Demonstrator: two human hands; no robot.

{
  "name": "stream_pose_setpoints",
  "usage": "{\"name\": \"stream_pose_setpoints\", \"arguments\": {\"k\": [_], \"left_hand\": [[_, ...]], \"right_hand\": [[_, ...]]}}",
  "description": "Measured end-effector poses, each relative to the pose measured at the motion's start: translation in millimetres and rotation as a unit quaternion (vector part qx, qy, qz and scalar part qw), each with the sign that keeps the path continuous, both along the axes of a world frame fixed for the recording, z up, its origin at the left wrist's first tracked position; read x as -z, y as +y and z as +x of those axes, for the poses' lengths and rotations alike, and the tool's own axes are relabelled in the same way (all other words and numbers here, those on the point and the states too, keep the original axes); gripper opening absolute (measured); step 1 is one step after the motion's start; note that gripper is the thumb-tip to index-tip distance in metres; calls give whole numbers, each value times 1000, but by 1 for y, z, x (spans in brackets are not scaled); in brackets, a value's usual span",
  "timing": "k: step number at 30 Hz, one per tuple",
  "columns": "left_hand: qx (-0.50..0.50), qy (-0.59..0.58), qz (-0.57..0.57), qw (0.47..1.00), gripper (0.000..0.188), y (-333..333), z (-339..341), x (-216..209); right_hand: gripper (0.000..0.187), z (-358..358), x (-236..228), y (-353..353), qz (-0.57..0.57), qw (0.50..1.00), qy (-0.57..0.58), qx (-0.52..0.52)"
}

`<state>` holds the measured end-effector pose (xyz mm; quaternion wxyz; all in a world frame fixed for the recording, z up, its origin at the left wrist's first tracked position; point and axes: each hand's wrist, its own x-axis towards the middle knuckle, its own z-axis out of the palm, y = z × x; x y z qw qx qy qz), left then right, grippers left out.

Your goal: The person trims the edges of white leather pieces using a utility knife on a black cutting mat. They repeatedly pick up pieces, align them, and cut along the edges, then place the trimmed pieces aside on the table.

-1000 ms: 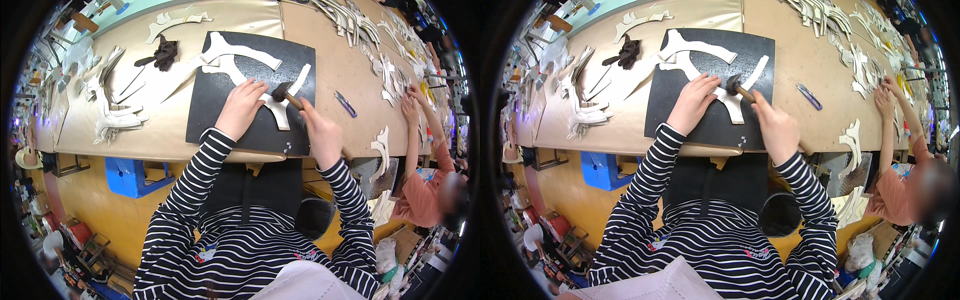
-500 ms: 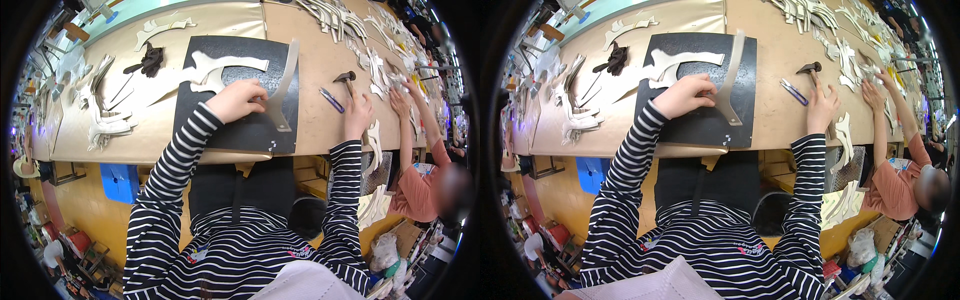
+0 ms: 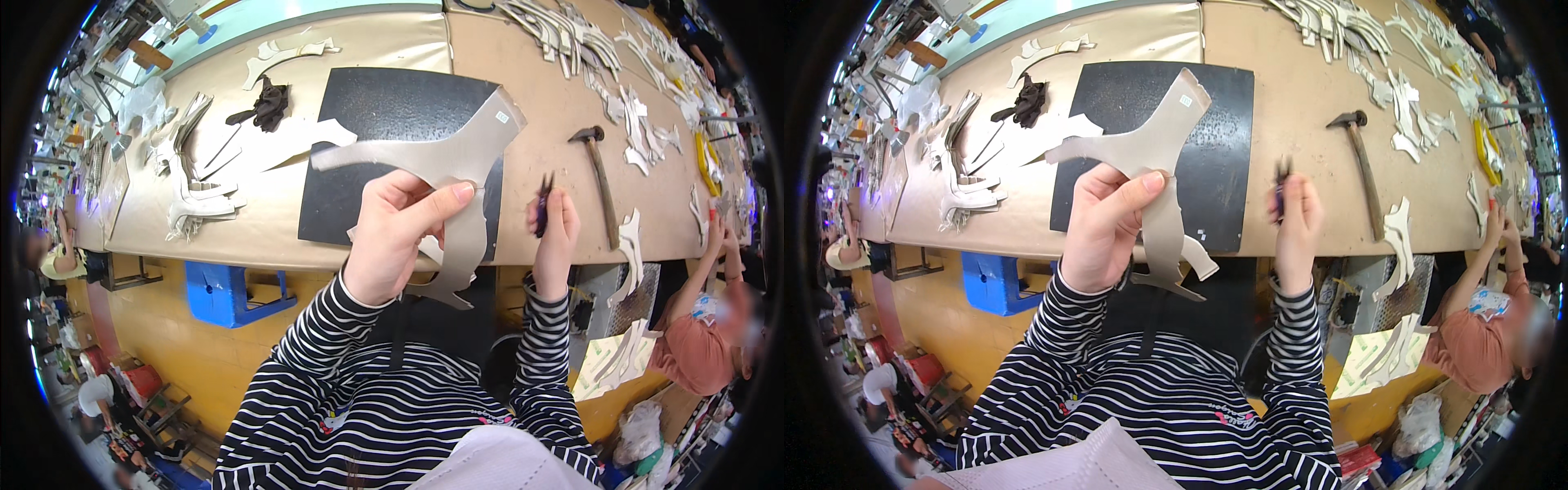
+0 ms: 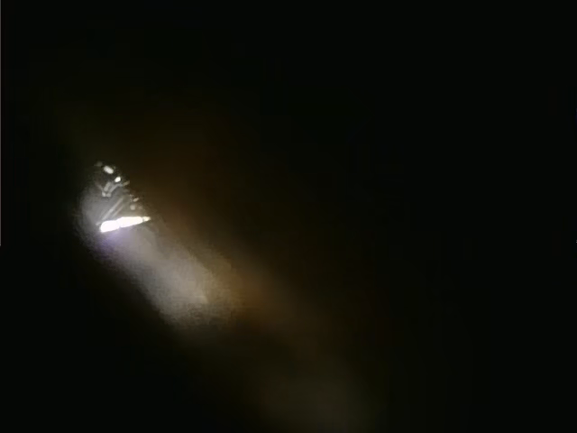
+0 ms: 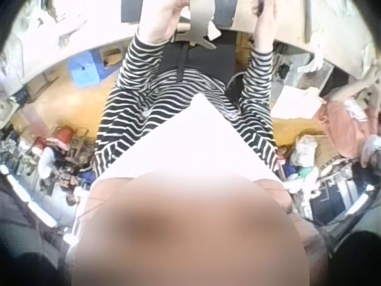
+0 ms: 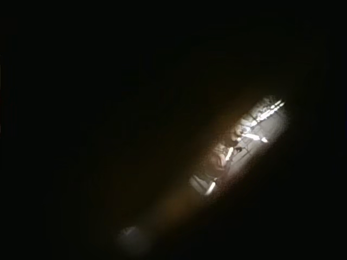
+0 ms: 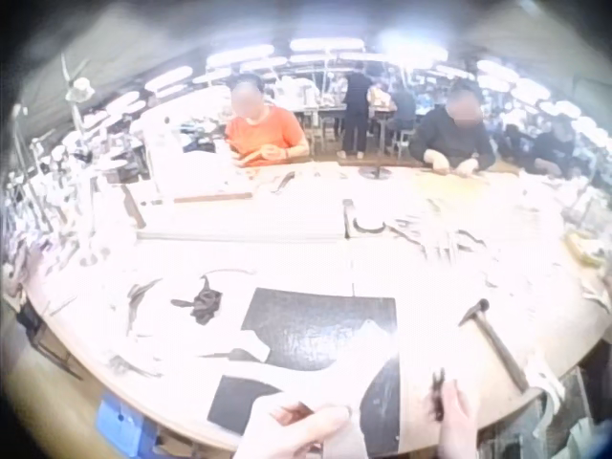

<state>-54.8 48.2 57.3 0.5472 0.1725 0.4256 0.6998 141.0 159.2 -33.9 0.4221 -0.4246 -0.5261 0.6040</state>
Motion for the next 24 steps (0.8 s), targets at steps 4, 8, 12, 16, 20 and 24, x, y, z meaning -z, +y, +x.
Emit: {"name": "stream_pose_setpoints", "arguments": {"k": [4, 8, 12, 16, 20, 24], "left_hand": [[4, -31, -25, 999, 17, -7, 13, 12], [19, -49, -53, 997, 18, -14, 18, 15], [9, -67, -48, 997, 20, -20, 22, 14], [5, -87, -50, 995, 22, -22, 26, 14], [0, -87, -60, 994, 23, -24, 30, 14], [-32, -48, -50, 997, 20, -26, 36, 16]], "right_hand": [[23, -19, -53, -60, -92, 985, 84, -121], [26, -32, -73, -73, -167, 958, 140, -188], [29, -34, -73, -76, -191, 945, 160, -214], [29, -34, -69, -84, -197, 941, 185, -201], [31, -36, -68, -88, -188, 946, 193, -182], [33, -36, -69, -91, -217, 946, 180, -160]]}}
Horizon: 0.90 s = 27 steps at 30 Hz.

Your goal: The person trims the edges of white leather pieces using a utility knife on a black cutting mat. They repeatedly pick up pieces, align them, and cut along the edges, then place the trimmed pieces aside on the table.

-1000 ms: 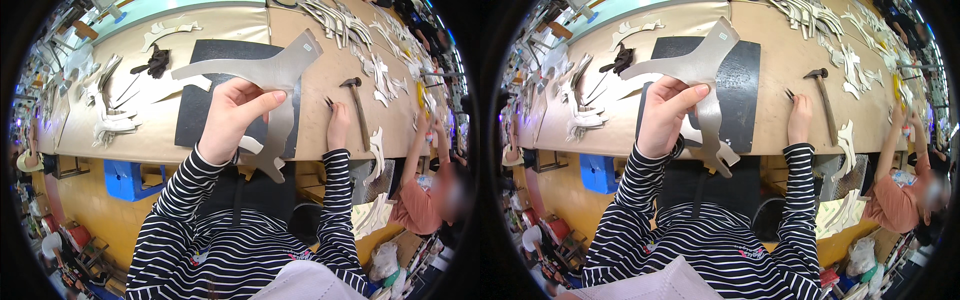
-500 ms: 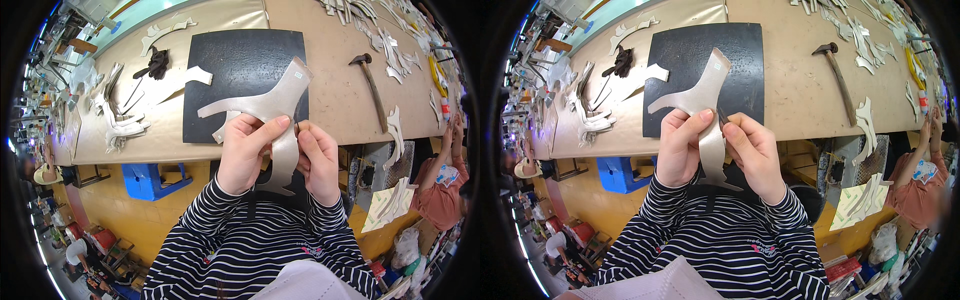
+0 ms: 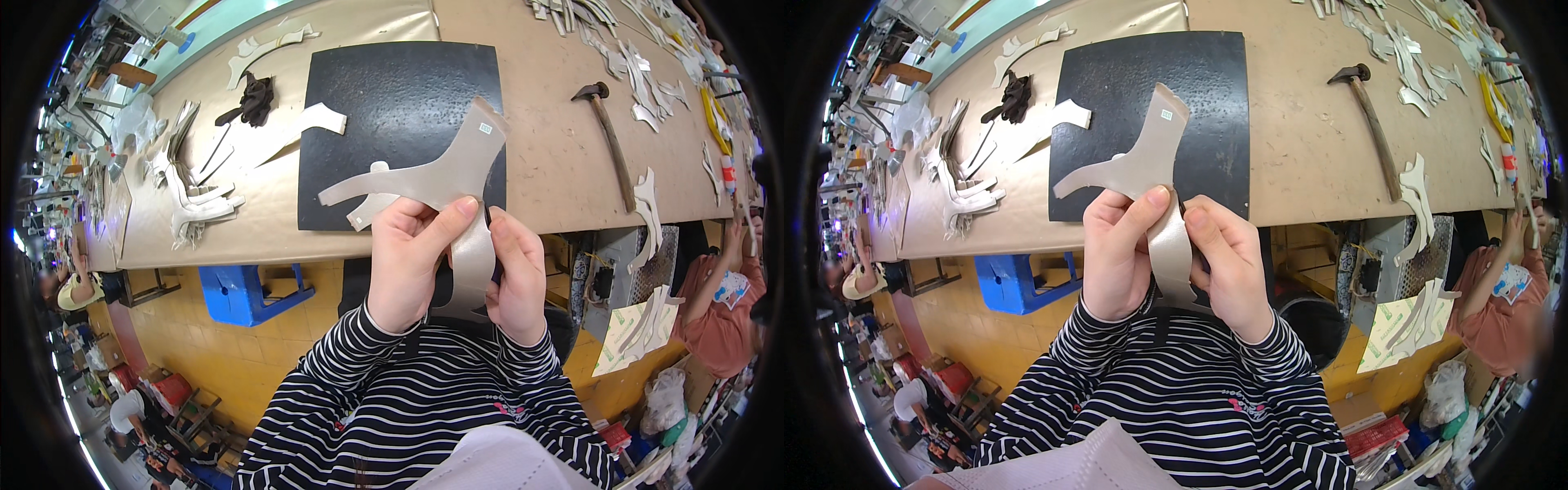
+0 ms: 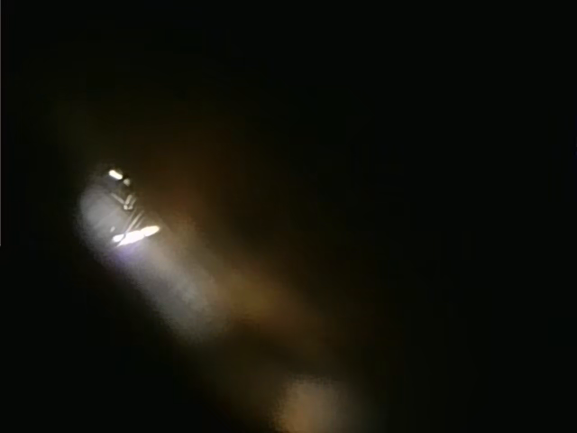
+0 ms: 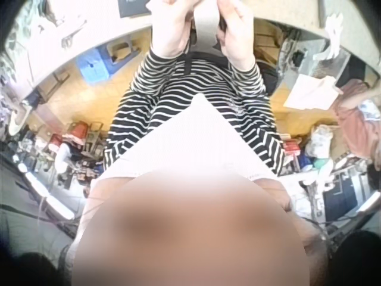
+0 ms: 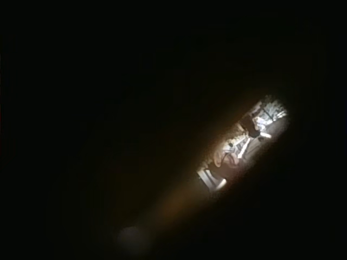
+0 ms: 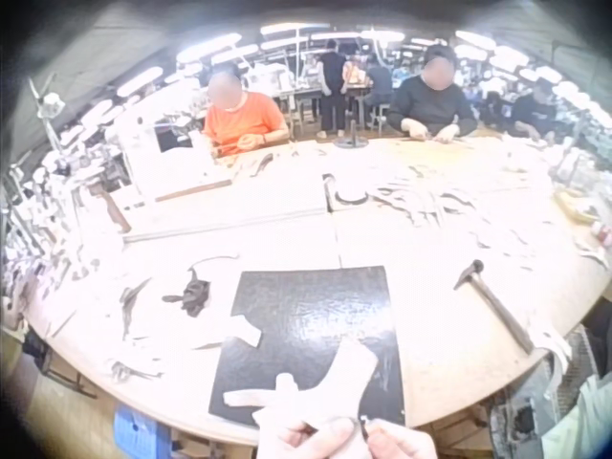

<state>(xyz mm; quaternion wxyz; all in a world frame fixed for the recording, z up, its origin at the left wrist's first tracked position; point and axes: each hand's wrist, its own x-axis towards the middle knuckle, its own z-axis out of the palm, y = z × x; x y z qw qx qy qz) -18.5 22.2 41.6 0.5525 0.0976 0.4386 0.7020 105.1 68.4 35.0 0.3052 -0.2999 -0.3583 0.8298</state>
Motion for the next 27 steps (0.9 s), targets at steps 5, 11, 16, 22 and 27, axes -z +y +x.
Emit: {"name": "stream_pose_setpoints", "arguments": {"k": [5, 11, 16, 22, 27], "left_hand": [[-3, 75, 6, 997, 19, -2, 3, 1], [-19, 69, 31, 997, 19, -3, 6, -4], [-12, 94, 6, 995, 18, -3, 7, -7], [-6, 105, 6, 994, 18, -4, 7, -7], [-6, 102, -4, 995, 18, -3, 7, -8]], "right_hand": [[33, 2, 1, -2, -20, 1000, 11, 11], [32, 4, 2, -4, -3, 1000, 22, 6], [31, 5, 2, -5, -22, 999, 34, 7], [31, 6, 4, -4, -29, 998, 61, 3], [32, 5, 4, -5, -37, 997, 72, 15]]}}
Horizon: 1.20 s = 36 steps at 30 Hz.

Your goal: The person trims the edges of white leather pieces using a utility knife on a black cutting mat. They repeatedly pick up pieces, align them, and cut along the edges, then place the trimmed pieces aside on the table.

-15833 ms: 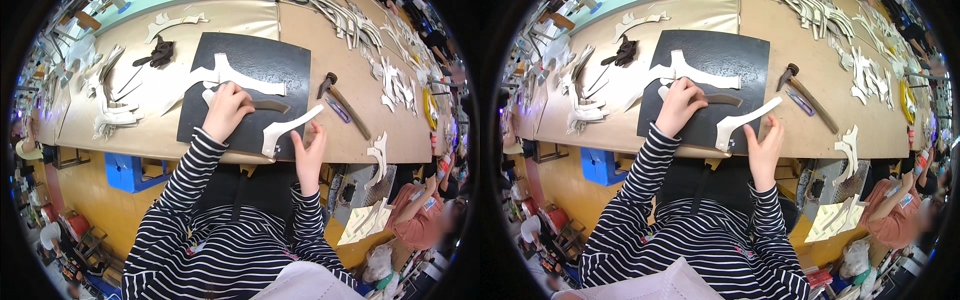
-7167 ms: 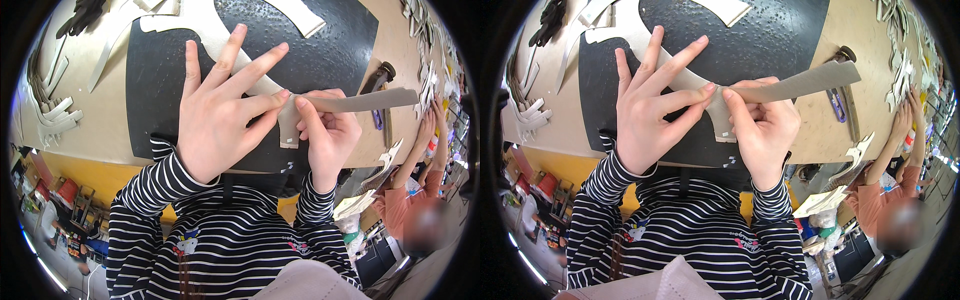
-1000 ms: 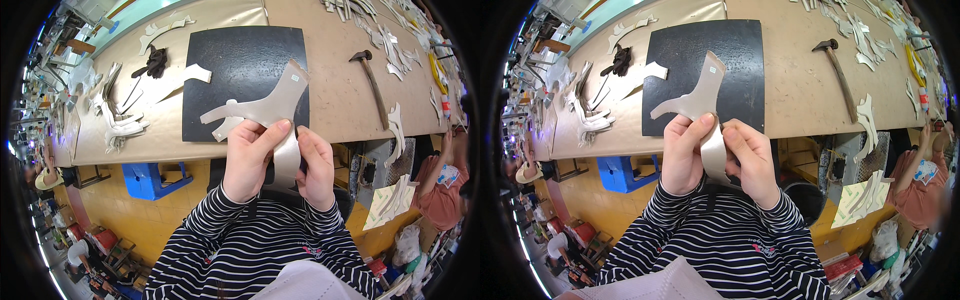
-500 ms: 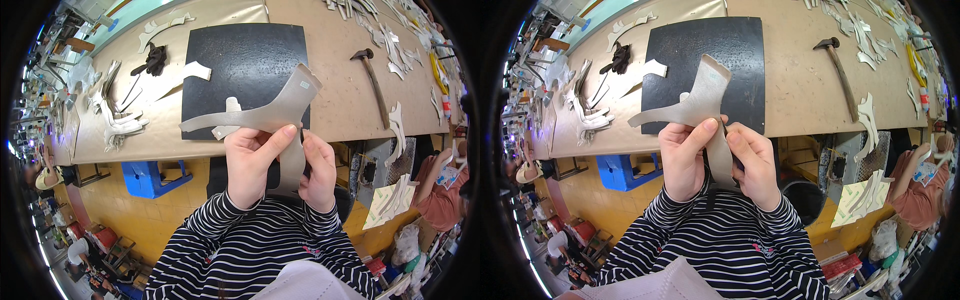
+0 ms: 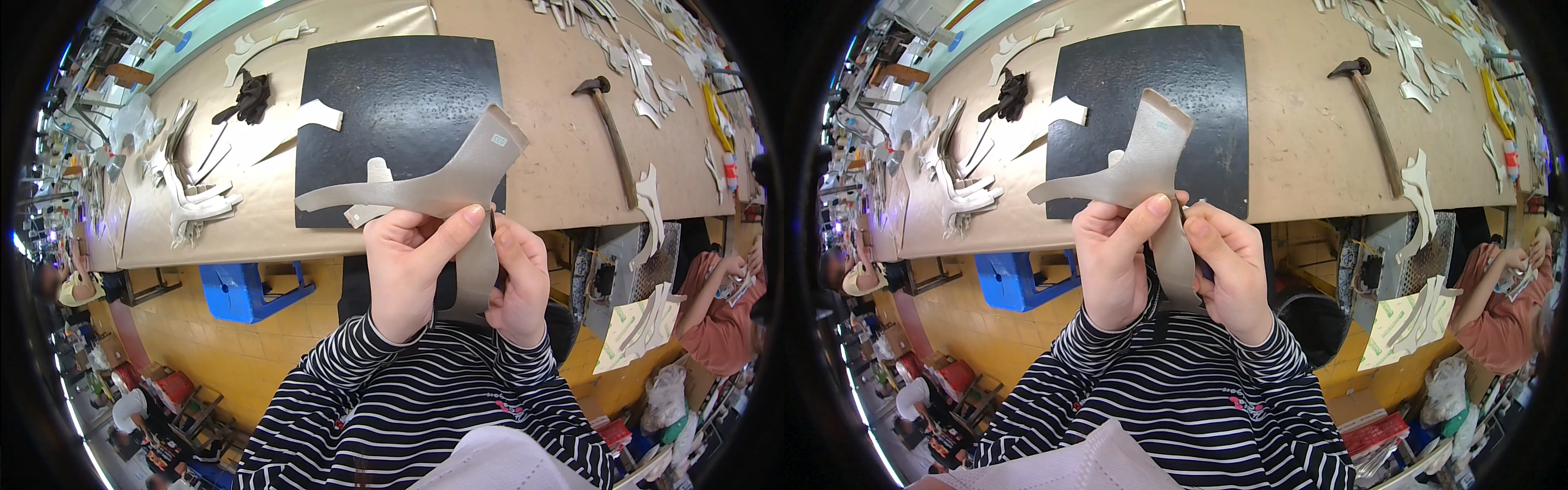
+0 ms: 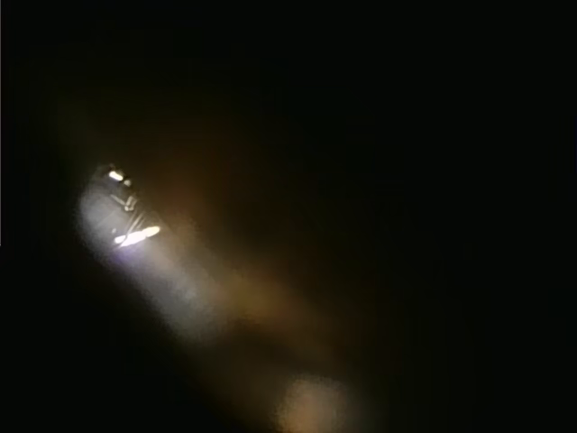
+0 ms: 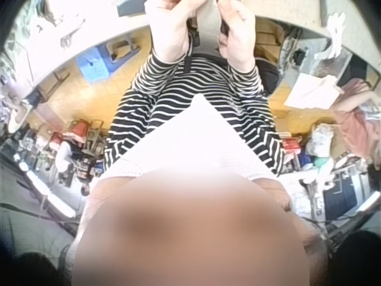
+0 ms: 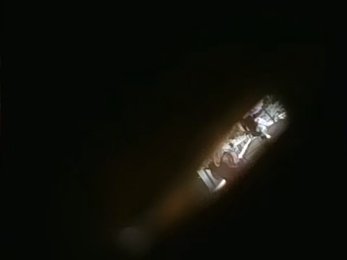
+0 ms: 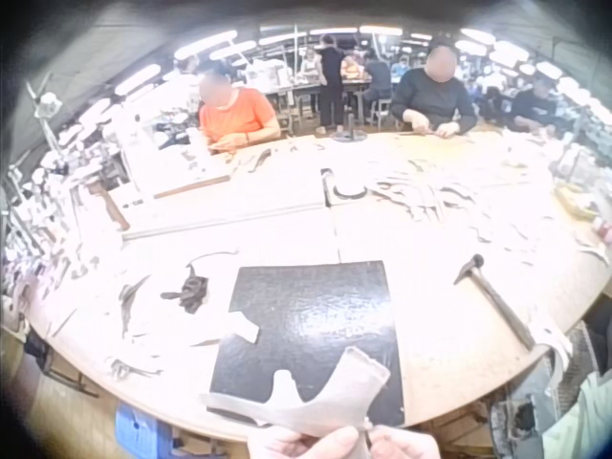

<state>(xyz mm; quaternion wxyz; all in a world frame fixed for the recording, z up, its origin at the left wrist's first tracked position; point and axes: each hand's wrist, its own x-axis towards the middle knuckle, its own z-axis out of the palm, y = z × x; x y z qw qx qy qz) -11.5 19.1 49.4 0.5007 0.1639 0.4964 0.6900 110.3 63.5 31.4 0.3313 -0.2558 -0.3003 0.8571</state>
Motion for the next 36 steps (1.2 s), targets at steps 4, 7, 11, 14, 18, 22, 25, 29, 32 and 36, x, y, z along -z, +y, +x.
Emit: {"name": "stream_pose_setpoints", "arguments": {"k": [4, 7, 11, 14, 18, 22, 25, 29, 32, 36], "left_hand": [[-8, 0, 4, 1000, 18, 1, 1, -1], [-10, 2, 4, 1000, 18, 1, 1, 0], [-10, -8, 0, 1000, 18, 1, 0, 1], [-12, -13, 9, 1000, 18, 2, 0, 2], [-10, -3, -8, 1000, 18, 2, 0, 2], [-12, -7, -8, 1000, 18, 2, -1, 2], [-18, -29, 8, 999, 18, 2, -2, 3], [-24, -52, 32, 998, 19, 1, -3, 3], [-23, -56, 28, 998, 19, 1, -4, 4], [-24, -51, 16, 998, 19, 0, -6, 5]], "right_hand": [[33, 0, -1, 0, -4, 1000, -3, 3], [34, 0, 0, 1, 6, 1000, 1, 1], [34, -1, 0, 1, -9, 1000, -2, 6], [34, -1, 1, 0, -25, 1000, -4, 11], [33, -2, 2, 0, -31, 999, -2, 12], [33, -2, 2, 1, -34, 999, -6, 10], [33, -3, 2, 2, -37, 999, -3, 3], [33, -4, 3, 2, -41, 999, 4, -5], [33, -5, 3, 2, -34, 999, -20, -6], [33, -5, 3, 3, -55, 998, -14, -16]]}}
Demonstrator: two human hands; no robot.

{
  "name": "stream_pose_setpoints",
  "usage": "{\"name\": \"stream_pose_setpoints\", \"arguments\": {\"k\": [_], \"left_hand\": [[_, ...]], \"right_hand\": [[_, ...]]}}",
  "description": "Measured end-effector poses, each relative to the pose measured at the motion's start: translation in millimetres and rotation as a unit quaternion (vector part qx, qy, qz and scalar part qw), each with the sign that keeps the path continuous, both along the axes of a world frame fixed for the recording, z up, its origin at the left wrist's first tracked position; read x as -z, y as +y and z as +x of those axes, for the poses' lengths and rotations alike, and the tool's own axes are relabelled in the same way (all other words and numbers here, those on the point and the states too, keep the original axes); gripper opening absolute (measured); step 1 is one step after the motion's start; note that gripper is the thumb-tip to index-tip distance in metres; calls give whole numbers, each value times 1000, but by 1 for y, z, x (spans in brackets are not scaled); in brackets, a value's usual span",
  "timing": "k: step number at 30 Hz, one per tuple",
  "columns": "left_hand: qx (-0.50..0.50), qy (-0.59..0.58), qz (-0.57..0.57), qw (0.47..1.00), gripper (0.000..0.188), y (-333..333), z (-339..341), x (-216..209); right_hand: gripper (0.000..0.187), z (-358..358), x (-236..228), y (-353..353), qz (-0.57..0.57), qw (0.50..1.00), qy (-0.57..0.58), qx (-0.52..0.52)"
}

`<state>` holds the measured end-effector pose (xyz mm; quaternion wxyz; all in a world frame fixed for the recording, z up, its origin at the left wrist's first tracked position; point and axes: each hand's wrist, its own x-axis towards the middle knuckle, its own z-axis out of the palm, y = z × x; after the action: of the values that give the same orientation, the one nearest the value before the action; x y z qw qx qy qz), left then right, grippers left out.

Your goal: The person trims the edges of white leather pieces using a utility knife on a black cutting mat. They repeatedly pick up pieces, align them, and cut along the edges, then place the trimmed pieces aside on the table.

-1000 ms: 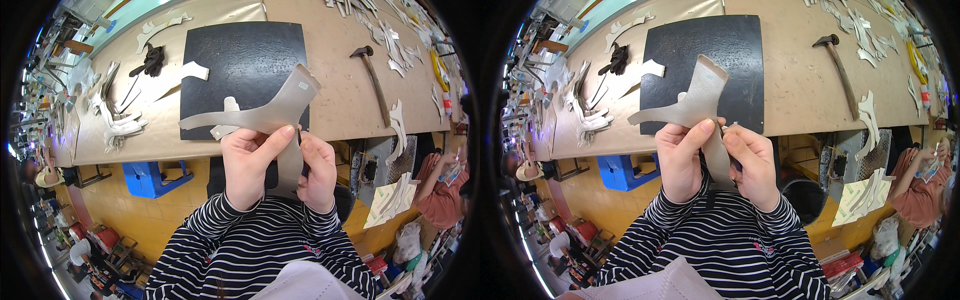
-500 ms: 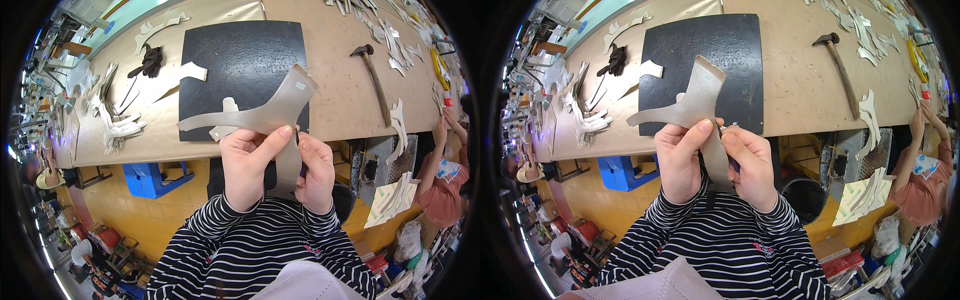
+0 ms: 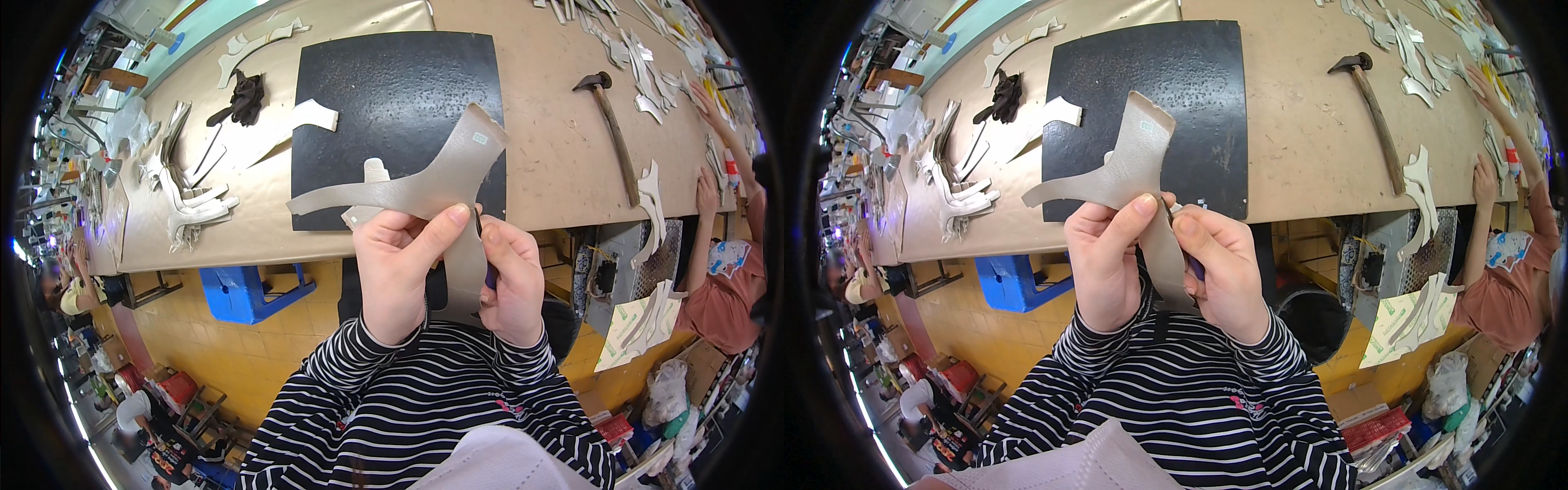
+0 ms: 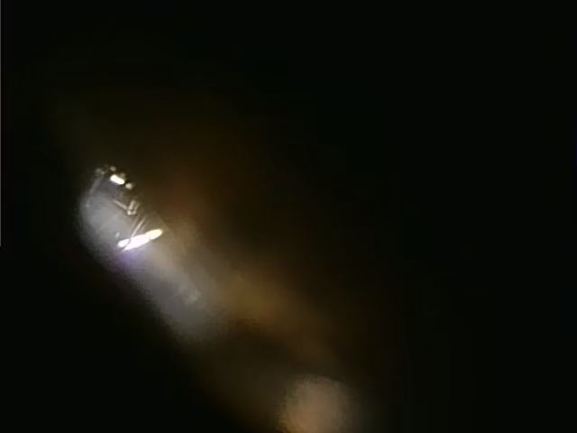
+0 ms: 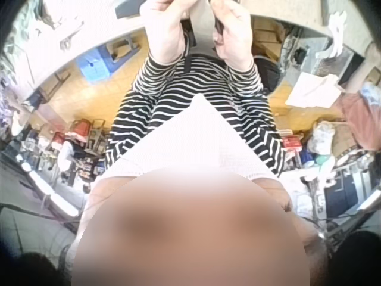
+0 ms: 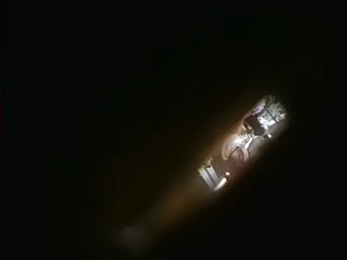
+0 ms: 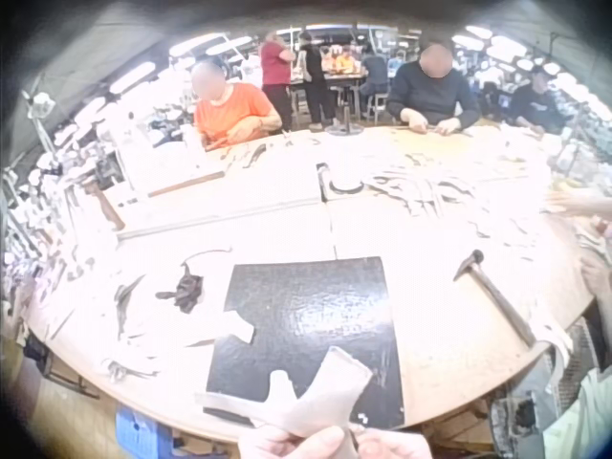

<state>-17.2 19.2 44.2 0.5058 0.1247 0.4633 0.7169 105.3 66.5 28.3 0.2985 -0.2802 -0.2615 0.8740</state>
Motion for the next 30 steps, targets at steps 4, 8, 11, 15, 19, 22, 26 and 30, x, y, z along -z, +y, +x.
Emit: {"name": "stream_pose_setpoints", "arguments": {"k": [4, 8, 11, 15, 19, 22, 26, 30], "left_hand": [[-6, 16, -18, 1000, 17, 0, 1, 2], [-3, -16, 11, 1000, 19, -1, -2, 2], [3, 1, -1, 1000, 19, -1, -4, 3], [4, 0, -16, 1000, 19, -1, -6, 3], [-4, 32, -34, 999, 17, 1, -4, 2], [-12, 47, -49, 998, 18, 4, -6, 3], [-27, 40, -36, 998, 22, 6, -20, 9], [-32, 43, -42, 998, 28, 6, -32, 17]], "right_hand": [[33, -2, 1, 0, -4, 1000, 6, 3], [33, -3, 2, 0, -1, 1000, 6, 1], [33, -3, 1, 2, 6, 1000, -4, -13], [32, -5, 0, 5, 0, 1000, -10, -17], [32, -5, 2, 3, -13, 999, -40, -8], [31, -1, 10, 9, -31, 999, -9, 18], [31, 9, 35, 41, 145, 961, -198, 124], [27, 16, 64, 91, 420, 716, -547, 109]]}}
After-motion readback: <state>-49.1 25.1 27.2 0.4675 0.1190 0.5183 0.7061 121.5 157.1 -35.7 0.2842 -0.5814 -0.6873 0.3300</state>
